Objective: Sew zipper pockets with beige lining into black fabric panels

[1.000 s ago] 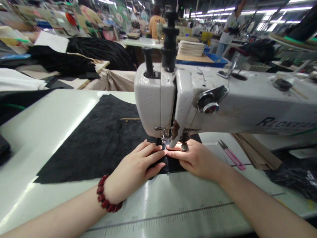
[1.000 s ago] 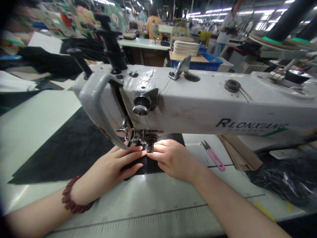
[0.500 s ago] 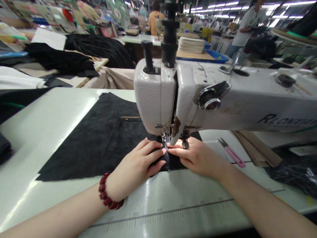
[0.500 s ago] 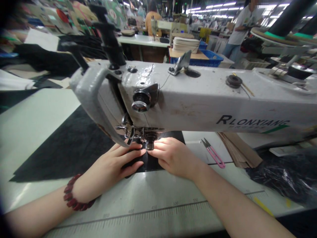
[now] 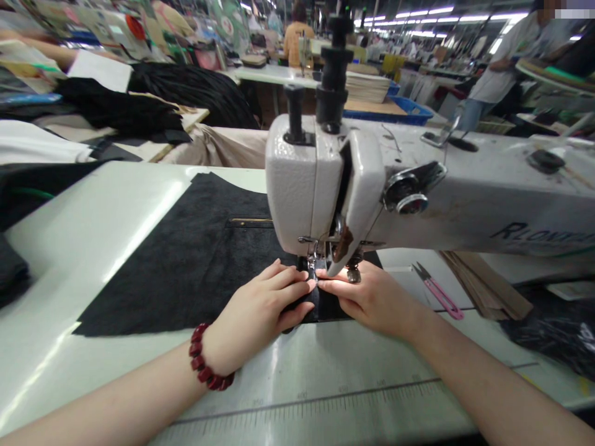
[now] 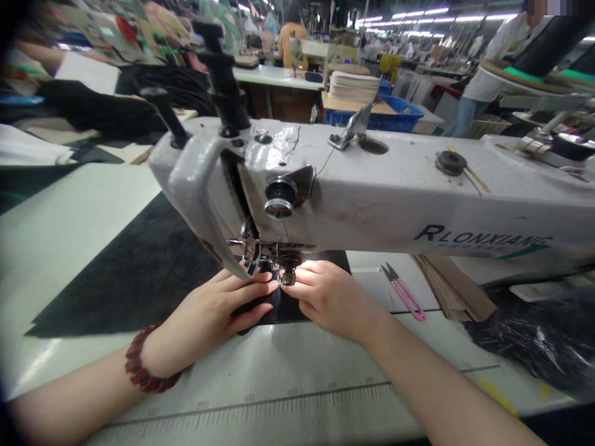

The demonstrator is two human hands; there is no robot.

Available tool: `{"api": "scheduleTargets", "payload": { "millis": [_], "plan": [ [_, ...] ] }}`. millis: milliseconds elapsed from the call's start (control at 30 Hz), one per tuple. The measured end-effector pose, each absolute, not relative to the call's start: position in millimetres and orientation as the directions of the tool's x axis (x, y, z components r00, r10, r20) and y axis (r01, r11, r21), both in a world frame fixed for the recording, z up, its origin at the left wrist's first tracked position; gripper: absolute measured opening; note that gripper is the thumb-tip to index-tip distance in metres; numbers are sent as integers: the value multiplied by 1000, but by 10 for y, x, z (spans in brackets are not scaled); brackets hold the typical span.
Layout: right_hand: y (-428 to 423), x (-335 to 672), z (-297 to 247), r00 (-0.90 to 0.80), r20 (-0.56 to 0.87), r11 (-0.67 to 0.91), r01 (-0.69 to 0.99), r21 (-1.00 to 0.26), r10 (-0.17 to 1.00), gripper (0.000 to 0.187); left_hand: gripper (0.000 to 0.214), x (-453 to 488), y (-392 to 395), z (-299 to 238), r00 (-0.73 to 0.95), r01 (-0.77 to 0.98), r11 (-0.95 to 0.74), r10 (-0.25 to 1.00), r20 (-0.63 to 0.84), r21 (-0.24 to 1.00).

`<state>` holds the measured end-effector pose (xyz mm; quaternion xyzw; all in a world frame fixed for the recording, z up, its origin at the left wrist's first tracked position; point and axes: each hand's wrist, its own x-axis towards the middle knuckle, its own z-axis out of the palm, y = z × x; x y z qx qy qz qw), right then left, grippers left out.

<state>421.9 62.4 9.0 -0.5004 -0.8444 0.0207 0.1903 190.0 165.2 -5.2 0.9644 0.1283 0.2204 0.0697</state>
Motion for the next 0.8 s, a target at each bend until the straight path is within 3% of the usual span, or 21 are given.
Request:
{"api": "scheduleTargets", "payload": {
  "millis": [533,800],
  "plan": [
    [666,4243,98,-426,309,496,845,-202,851,19,31,1900,1696,-76,865,214,-959,274,421,185],
    [647,4274,96,-461,327,531,830,-171,825,30,27,1848,1613,-3,904,156,-973,211,373,171]
  ]
}}
